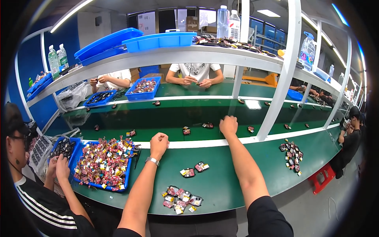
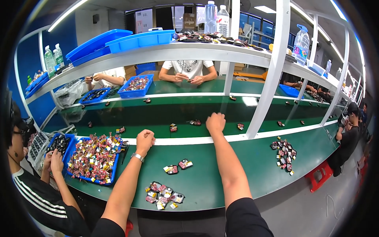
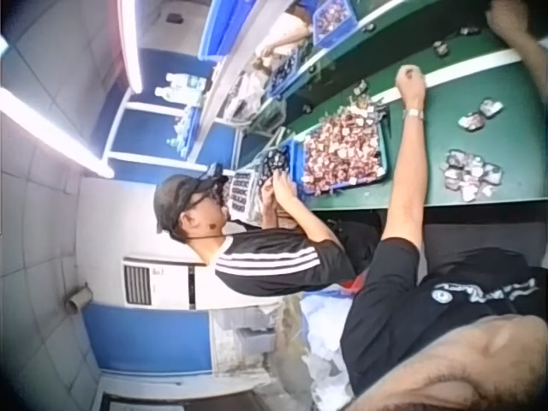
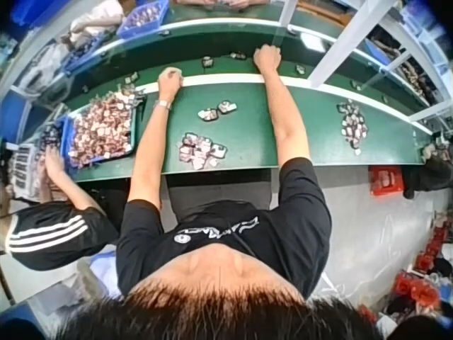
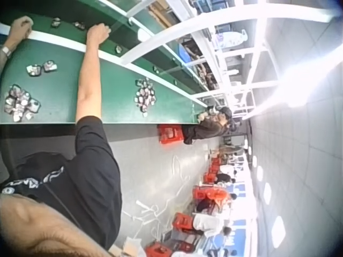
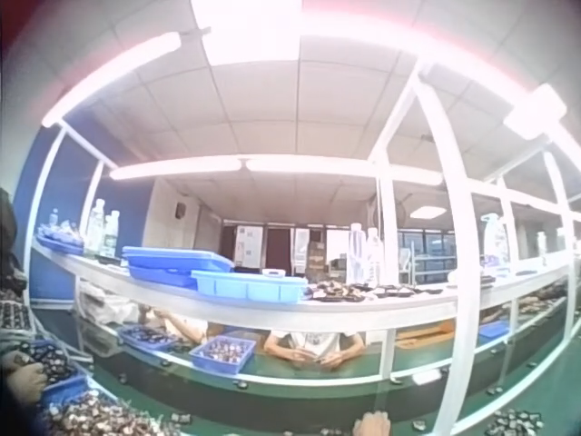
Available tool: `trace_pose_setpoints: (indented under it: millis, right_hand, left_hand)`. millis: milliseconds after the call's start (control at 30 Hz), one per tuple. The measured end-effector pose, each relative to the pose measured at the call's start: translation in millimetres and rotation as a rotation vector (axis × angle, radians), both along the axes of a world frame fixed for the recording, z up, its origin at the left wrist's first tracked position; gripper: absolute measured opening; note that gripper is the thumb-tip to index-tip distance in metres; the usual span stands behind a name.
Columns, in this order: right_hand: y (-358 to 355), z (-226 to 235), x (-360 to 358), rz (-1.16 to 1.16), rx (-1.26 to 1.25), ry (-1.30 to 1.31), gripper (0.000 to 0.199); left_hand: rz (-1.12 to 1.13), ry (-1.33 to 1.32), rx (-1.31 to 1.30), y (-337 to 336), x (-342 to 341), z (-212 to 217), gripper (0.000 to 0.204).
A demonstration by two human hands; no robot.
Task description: Assembling small badges or pins on a manufacturing production line.
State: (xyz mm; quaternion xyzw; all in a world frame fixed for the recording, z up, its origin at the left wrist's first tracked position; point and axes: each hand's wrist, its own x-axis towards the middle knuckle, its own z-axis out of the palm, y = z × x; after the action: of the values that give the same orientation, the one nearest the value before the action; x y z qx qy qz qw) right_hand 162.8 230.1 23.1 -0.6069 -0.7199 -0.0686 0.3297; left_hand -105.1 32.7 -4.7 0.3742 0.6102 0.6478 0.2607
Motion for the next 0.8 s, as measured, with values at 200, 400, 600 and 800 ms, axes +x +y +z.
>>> trace_pose_setpoints:
  millis: [200, 400, 600, 800]
  right_hand:
    - [7, -3, -33, 0.057, -0.381, 0.073, 0.032]
    - [22, -25, -17, 0.269, -0.293, 0.361, 0.034]
    - [-29, -24, -10, 0.755, -0.553, 0.803, 0.027]
    - [-134, 20, -20, 0.999, -0.468, 0.672, 0.016]
  left_hand:
    - [-0.134, -0.076, 0.047, 0, -11, 2, 0.009]
    - [-0.182, 0.043, 0.061, 3, 0, -2, 0.009]
    - [-0.219, 0.202, 0.039, -2, 14, -3, 0.015]
    - [-0.691, -0.154, -0.071, -15, 54, 25, 0.034]
